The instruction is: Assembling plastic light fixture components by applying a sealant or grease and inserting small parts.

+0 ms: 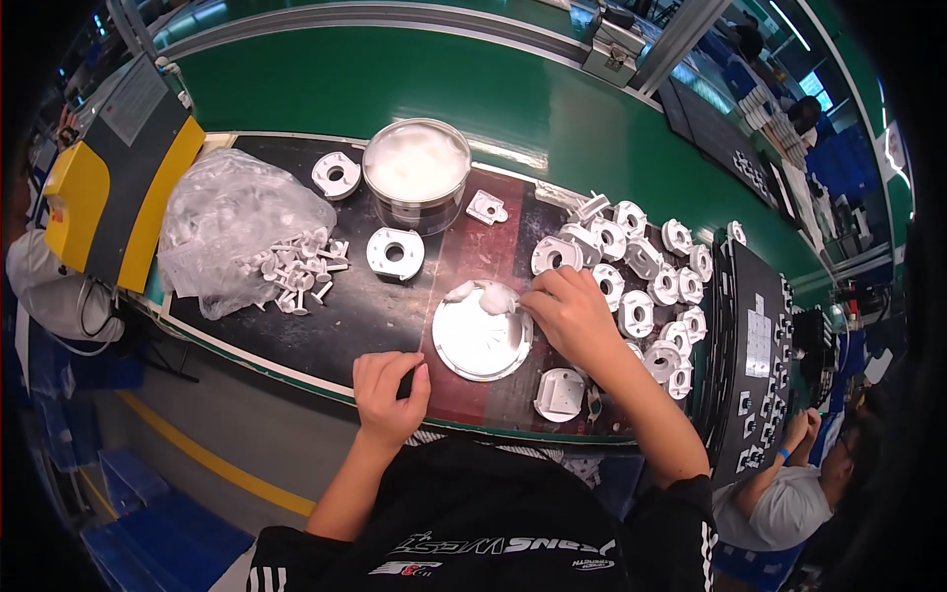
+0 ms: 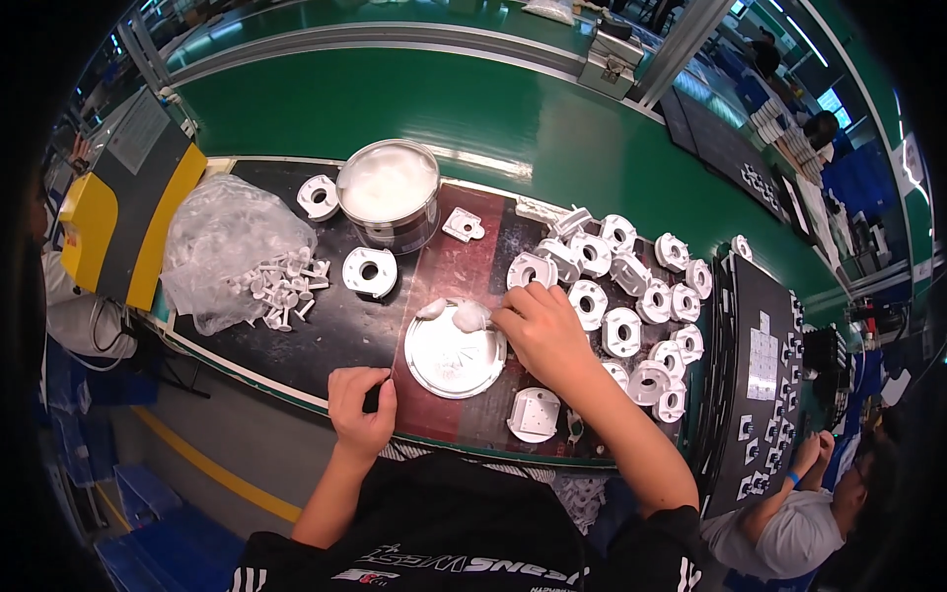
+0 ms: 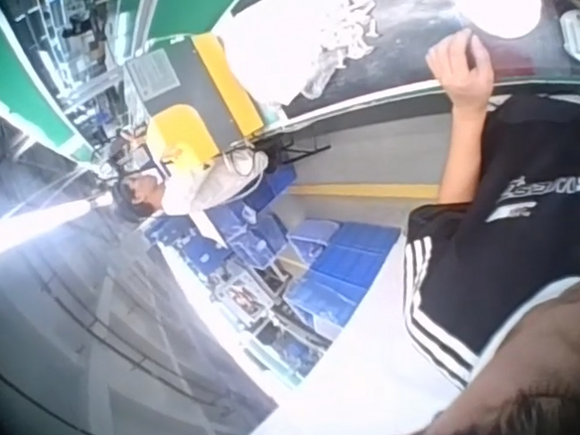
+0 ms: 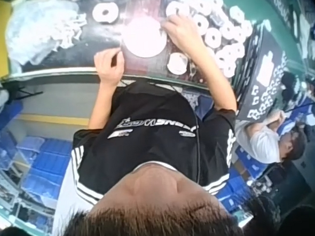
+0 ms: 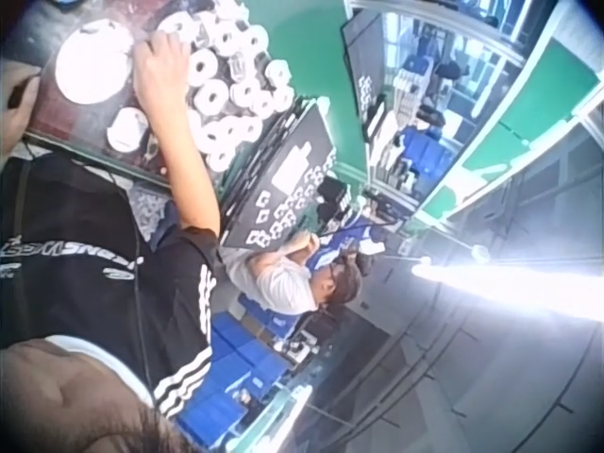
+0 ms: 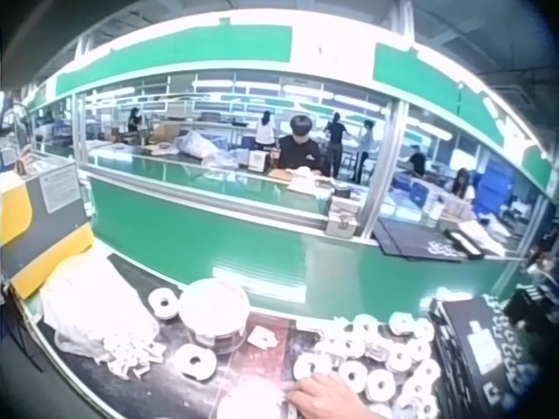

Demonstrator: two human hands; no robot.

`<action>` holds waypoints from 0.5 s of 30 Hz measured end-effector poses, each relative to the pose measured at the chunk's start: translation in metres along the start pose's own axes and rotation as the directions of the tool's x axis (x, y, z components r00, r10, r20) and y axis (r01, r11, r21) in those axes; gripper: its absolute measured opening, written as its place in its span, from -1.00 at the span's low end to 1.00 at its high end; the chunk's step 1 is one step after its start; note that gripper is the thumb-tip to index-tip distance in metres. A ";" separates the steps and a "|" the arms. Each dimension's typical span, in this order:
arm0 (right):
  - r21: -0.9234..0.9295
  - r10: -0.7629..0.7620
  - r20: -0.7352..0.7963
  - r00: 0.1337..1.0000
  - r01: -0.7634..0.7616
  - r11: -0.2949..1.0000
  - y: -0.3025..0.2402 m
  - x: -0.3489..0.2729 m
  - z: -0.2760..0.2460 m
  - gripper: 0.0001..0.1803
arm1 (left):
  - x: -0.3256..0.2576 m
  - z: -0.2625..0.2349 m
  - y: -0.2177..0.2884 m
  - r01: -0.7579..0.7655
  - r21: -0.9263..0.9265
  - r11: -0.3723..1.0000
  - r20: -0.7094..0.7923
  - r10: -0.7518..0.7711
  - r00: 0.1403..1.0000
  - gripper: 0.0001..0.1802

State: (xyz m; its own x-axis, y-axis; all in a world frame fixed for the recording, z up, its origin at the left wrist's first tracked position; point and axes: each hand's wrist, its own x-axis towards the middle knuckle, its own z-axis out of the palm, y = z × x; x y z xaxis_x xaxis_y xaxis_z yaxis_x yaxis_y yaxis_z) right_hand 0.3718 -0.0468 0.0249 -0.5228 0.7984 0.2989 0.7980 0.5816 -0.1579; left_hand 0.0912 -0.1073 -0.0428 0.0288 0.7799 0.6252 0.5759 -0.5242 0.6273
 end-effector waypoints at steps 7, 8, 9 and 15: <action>0.005 0.003 0.006 1.000 -0.003 1.000 0.001 0.000 0.002 -0.86 | 0.000 0.001 -0.001 -0.011 0.007 1.000 0.001 0.011 1.000 -0.77; 0.004 0.006 0.009 1.000 -0.006 1.000 0.001 0.000 0.002 -0.87 | 0.000 0.001 -0.001 -0.011 0.009 1.000 0.001 0.011 1.000 -0.77; 0.004 0.006 0.009 1.000 -0.006 1.000 0.001 0.001 0.002 -0.87 | 0.000 0.001 -0.001 -0.012 0.011 1.000 0.001 0.012 1.000 -0.77; 0.016 0.015 -0.013 1.000 -0.015 1.000 0.000 0.001 0.002 -0.88 | 0.000 0.001 -0.001 -0.015 0.014 1.000 0.003 0.015 1.000 -0.77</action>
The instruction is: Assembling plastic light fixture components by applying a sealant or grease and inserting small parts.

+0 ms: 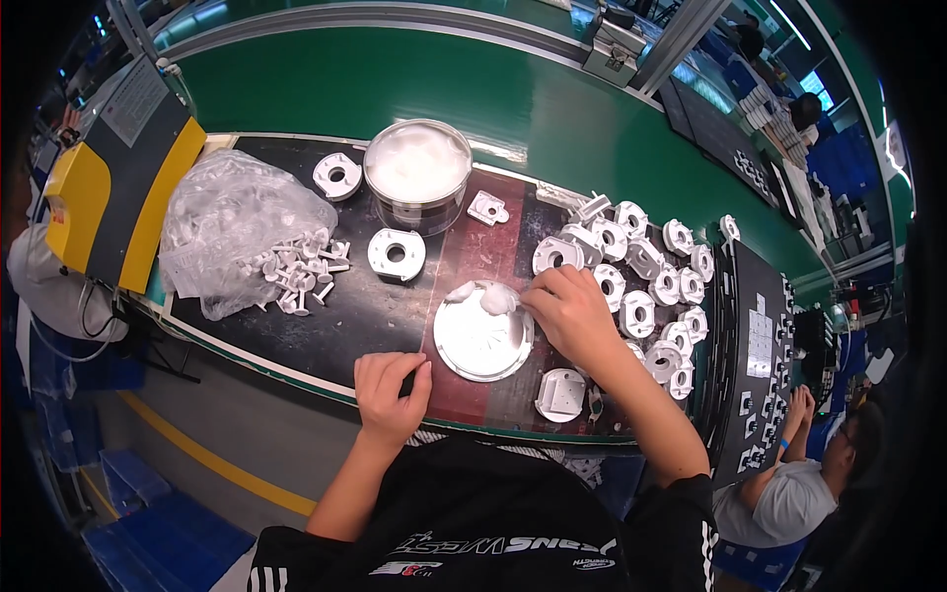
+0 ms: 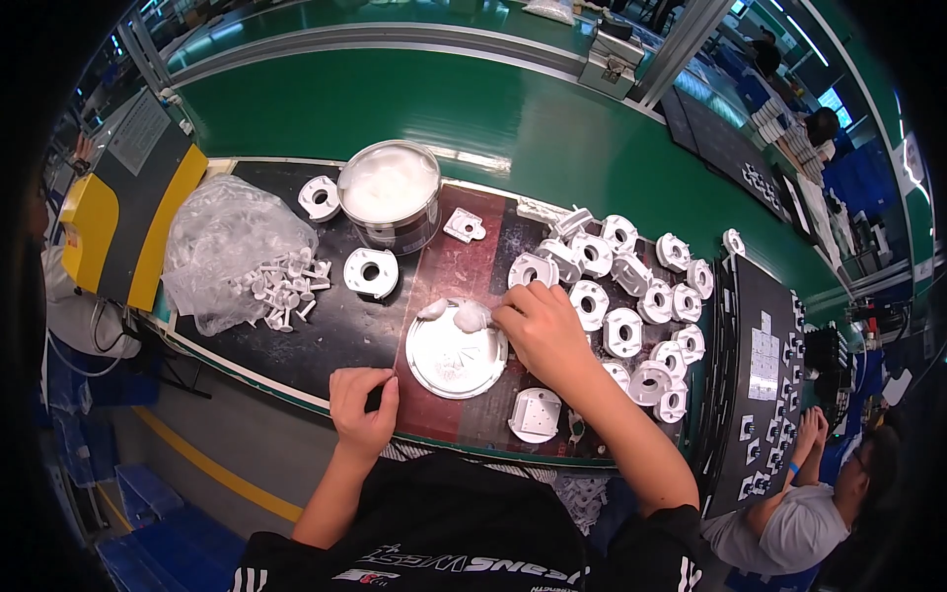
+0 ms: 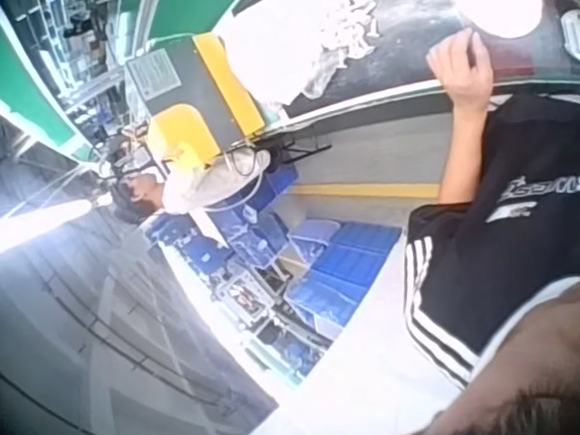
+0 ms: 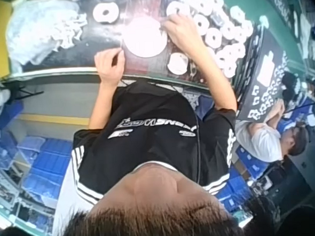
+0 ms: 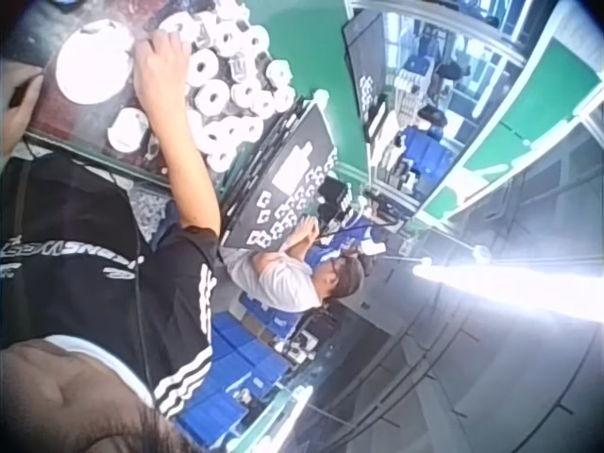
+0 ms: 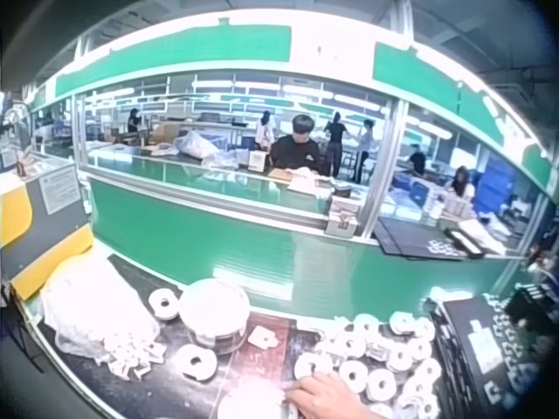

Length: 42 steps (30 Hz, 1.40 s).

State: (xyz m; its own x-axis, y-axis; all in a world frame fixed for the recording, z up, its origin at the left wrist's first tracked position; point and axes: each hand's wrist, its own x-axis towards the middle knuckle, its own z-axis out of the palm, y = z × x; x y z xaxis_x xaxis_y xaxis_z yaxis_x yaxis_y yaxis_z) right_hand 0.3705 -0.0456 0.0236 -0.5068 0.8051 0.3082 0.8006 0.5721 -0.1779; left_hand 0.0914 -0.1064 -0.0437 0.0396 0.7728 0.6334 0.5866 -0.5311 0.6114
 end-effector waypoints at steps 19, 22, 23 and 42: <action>0.249 0.150 -0.104 0.983 -0.120 0.961 -0.011 -0.006 -0.011 -0.84 | 0.002 -0.002 0.004 0.006 0.011 1.000 -0.010 -0.006 1.000 -0.77; 0.794 0.489 0.224 0.843 -0.449 0.410 -0.030 -0.027 -0.030 -0.86 | 0.004 -0.006 0.009 -0.040 -0.112 0.993 -0.023 0.038 0.999 -0.77; 0.862 0.527 0.387 0.757 -0.500 0.084 -0.036 -0.037 -0.031 -0.86 | 0.007 -0.010 0.017 -0.034 -0.150 0.988 -0.015 0.032 0.999 -0.77; 0.923 0.461 0.186 0.868 0.007 -0.385 -0.094 -0.122 -0.029 -0.79 | 0.008 0.028 0.132 0.626 -0.662 0.413 0.670 -0.048 0.740 -0.88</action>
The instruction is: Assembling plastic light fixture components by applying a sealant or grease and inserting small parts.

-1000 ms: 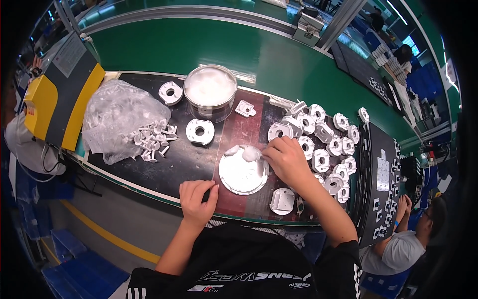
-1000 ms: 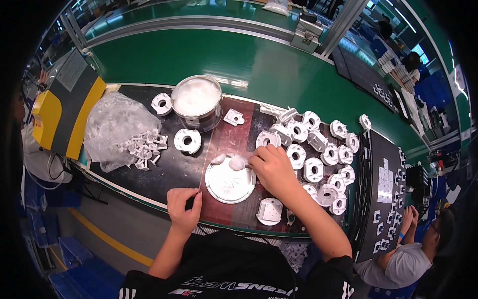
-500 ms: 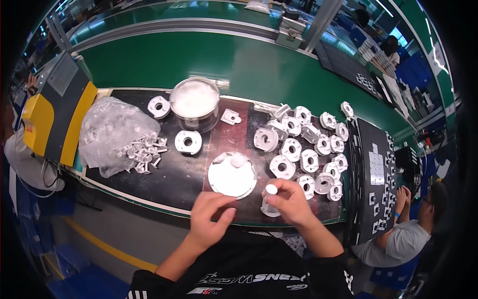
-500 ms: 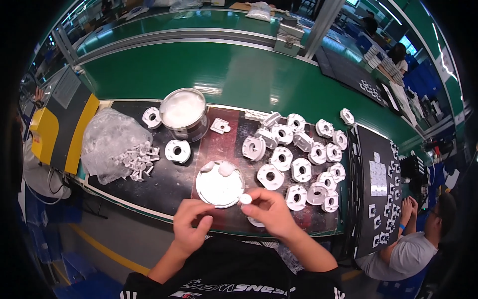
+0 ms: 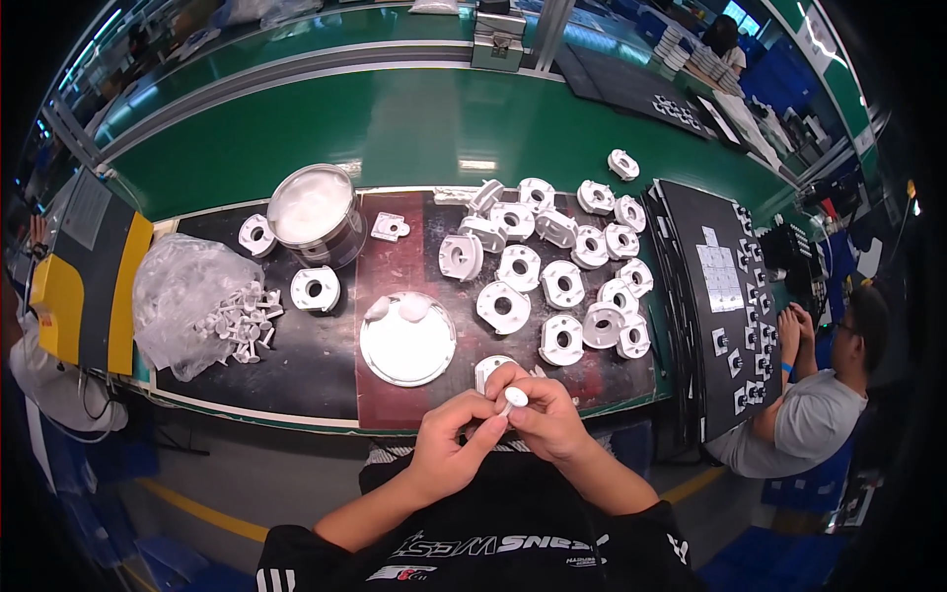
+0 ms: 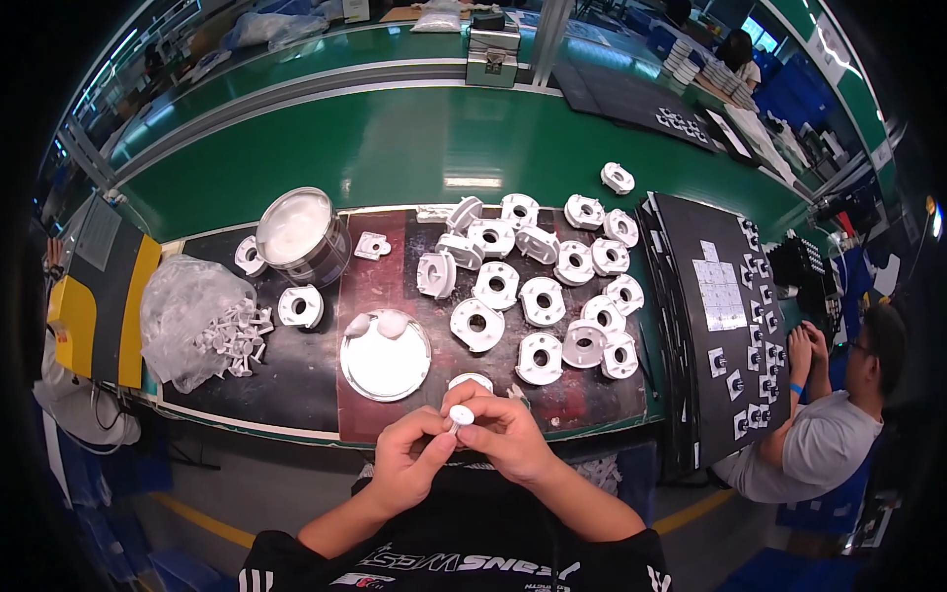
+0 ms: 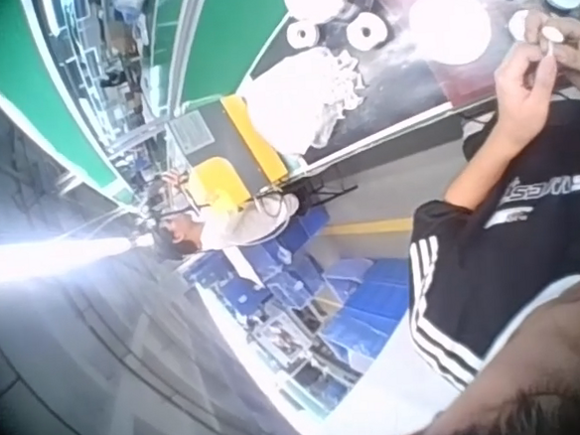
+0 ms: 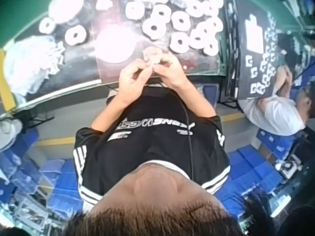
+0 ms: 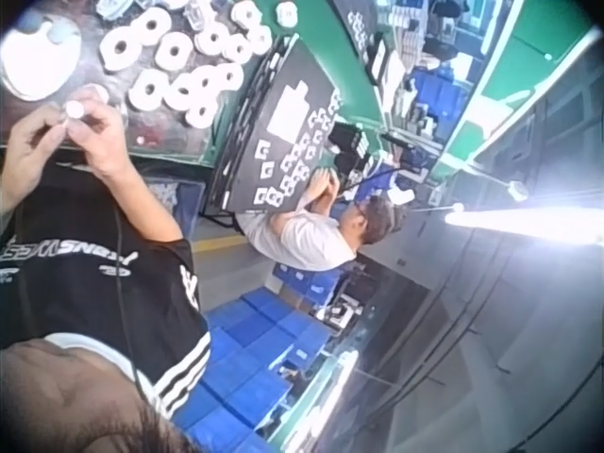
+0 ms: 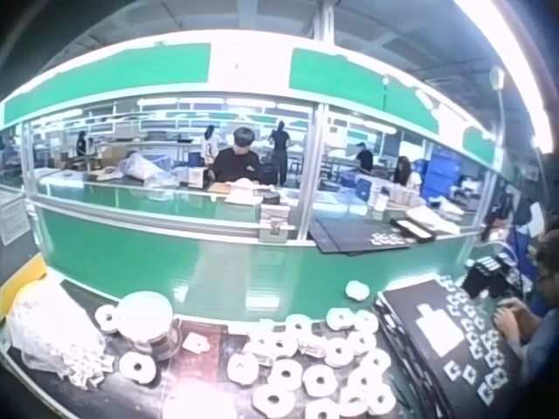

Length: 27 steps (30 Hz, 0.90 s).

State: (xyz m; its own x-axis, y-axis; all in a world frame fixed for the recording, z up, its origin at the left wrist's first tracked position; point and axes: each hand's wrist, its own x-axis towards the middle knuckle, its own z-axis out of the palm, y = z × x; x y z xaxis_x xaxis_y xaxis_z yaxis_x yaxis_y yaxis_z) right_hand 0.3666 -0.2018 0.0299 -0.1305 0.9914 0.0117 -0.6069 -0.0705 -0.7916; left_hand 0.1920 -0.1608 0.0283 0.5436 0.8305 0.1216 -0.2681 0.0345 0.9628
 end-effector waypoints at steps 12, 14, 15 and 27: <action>-0.235 0.243 -0.109 0.964 -0.262 0.936 -0.059 -0.004 -0.014 -0.83 | 0.009 -0.002 0.007 -0.259 0.436 0.862 0.149 0.214 0.965 -0.90; -0.244 0.258 -0.096 0.961 -0.274 0.930 -0.061 -0.002 -0.015 -0.85 | 0.009 -0.002 0.004 -0.303 0.454 0.838 0.171 0.252 0.952 -0.88; -0.236 0.279 -0.075 0.957 -0.289 0.928 -0.063 -0.001 -0.014 -0.86 | 0.009 -0.003 0.001 -0.349 0.471 0.810 0.192 0.292 0.937 -0.87; -0.460 0.237 -0.255 0.938 -0.333 0.823 -0.066 0.052 -0.056 -0.89 | -0.001 -0.014 -0.049 -0.391 0.740 0.548 0.201 0.374 0.905 -0.72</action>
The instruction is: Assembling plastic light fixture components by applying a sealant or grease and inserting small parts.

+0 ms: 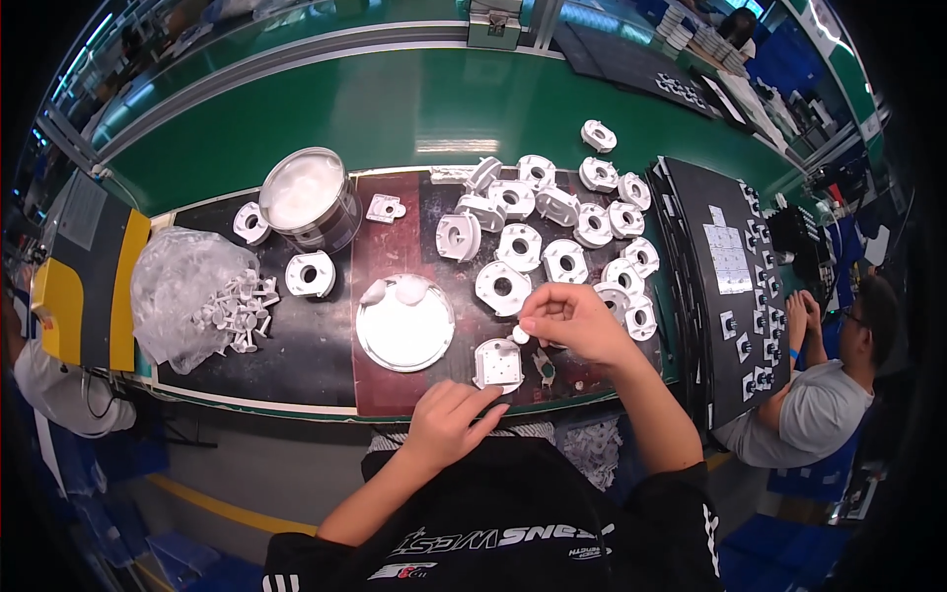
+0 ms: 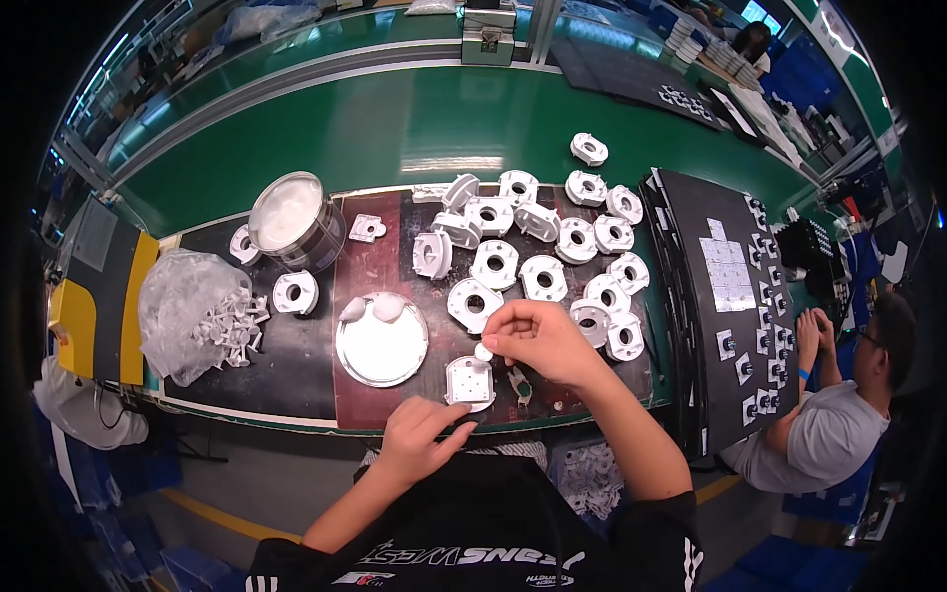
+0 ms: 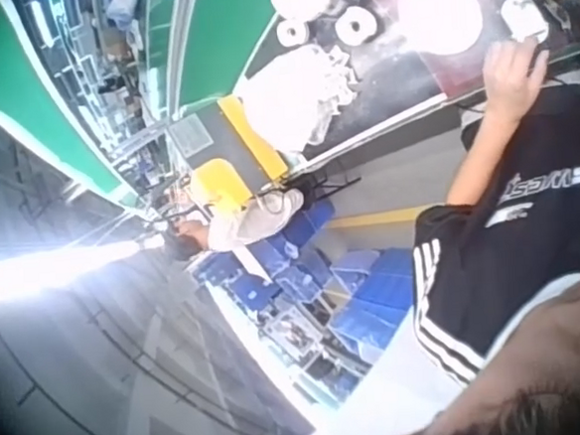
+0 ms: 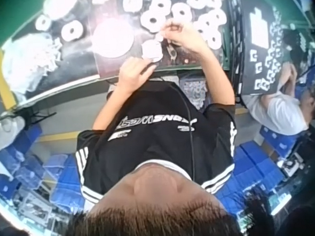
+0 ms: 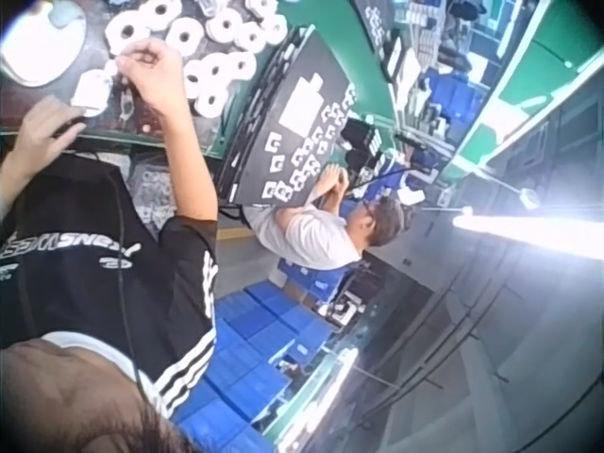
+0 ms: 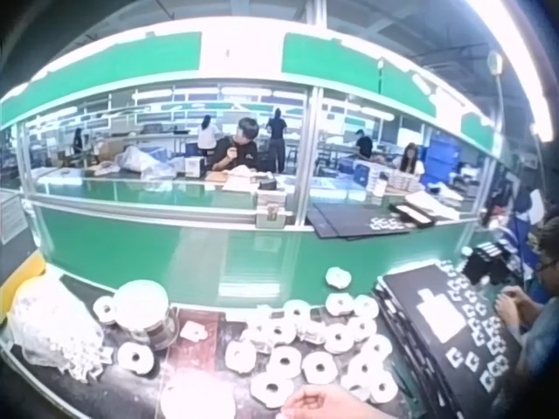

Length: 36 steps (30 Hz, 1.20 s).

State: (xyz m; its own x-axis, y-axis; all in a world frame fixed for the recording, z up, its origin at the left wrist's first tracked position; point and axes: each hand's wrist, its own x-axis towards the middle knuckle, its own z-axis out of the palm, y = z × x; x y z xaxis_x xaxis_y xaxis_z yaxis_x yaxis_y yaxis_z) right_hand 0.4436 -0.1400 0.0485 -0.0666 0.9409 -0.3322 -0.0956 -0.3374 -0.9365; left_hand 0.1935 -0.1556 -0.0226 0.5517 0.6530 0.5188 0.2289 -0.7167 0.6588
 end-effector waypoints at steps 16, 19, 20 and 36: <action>-0.141 0.039 0.025 0.999 -0.035 0.989 0.008 0.011 0.007 -0.91 | -0.005 0.008 -0.011 -0.015 0.017 1.000 -0.007 0.015 1.000 -0.78; -0.243 0.012 0.014 1.000 -0.008 0.970 0.002 0.010 0.014 -0.92 | -0.005 0.008 -0.011 -0.015 0.007 1.000 -0.014 0.015 1.000 -0.79; -0.334 0.002 0.012 1.000 0.002 0.942 0.000 0.011 0.017 -0.93 | -0.006 0.008 -0.011 -0.014 0.008 1.000 -0.014 0.014 1.000 -0.79; -0.343 -0.239 -0.248 0.939 0.145 0.928 0.008 -0.038 0.018 -0.89 | 0.037 -0.024 0.004 0.121 0.163 0.979 0.049 -0.130 0.990 0.08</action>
State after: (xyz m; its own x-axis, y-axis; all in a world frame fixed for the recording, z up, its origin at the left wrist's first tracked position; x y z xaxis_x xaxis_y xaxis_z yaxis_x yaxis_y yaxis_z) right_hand 0.4276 -0.1790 0.0561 0.2071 0.9714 -0.1159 0.2422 -0.1657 -0.9560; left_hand 0.1955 -0.1286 0.0120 0.5558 0.7280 0.4013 0.4212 -0.6628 0.6191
